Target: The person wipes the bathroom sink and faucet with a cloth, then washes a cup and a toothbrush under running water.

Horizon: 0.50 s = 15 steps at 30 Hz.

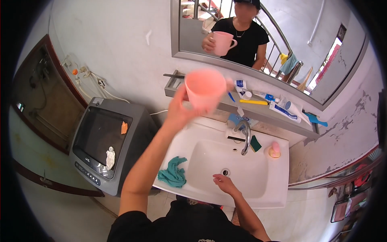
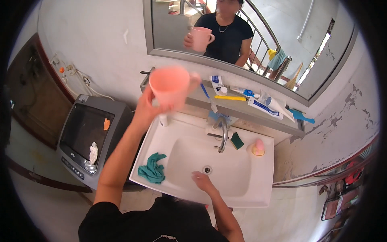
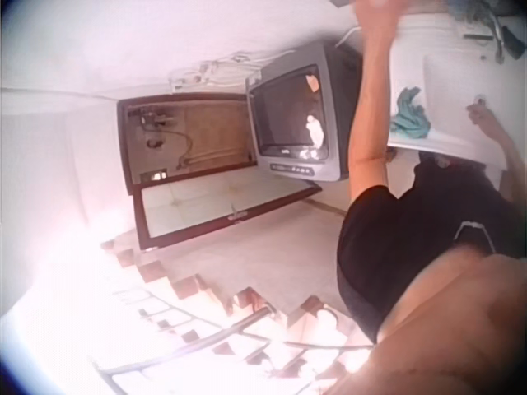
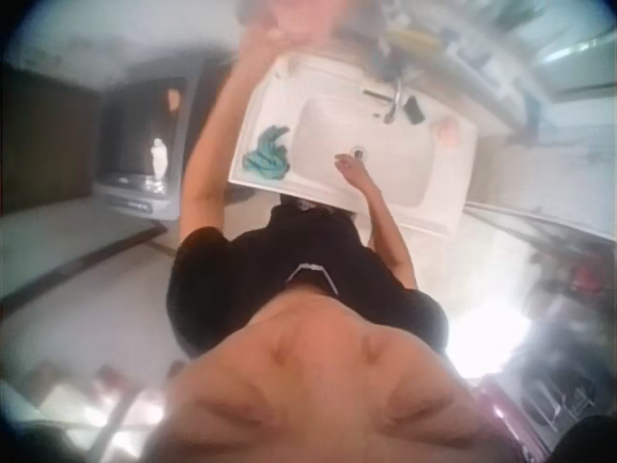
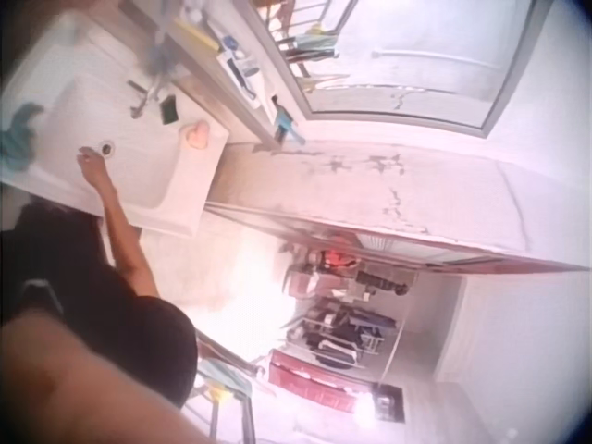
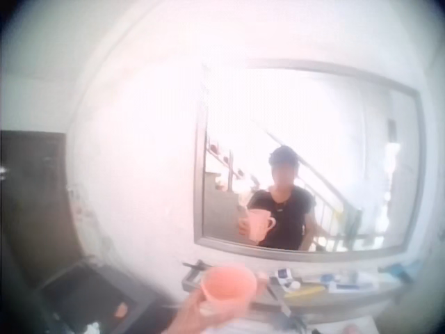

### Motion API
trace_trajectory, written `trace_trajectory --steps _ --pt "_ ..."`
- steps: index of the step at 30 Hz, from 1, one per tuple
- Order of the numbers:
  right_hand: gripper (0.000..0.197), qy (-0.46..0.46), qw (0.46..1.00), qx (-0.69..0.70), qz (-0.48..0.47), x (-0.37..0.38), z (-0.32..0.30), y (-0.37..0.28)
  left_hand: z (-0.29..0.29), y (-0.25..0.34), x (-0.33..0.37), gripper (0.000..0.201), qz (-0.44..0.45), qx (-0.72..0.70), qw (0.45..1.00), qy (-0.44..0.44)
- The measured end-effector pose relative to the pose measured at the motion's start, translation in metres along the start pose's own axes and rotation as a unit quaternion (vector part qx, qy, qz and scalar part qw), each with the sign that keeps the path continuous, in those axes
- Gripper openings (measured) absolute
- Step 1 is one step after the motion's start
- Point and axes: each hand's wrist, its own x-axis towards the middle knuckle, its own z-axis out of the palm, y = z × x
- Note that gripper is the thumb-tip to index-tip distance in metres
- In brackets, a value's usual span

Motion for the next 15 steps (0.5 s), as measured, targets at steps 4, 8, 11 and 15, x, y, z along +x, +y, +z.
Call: trace_trajectory --steps 4,8,11,15 --pt "0.029 0.012 0.996 0.026 -0.081 0.003 0.009 -0.051 -0.022 -0.019 0.046 0.076 -0.039 0.023 0.997 0.062" --pt "0.028 0.060 0.991 -0.001 -0.120 0.007 -0.011 -0.103 -0.015 -0.041 0.066 0.073 -0.011 0.000 0.999 0.053" --pt "0.026 0.069 0.989 -0.004 -0.132 0.005 -0.018 -0.118 -0.021 -0.053 0.075 0.074 -0.031 0.048 0.997 0.059" --pt "0.022 0.093 0.981 -0.017 -0.169 0.001 -0.028 -0.132 -0.025 -0.052 0.072 0.077 -0.034 0.022 0.998 0.040"
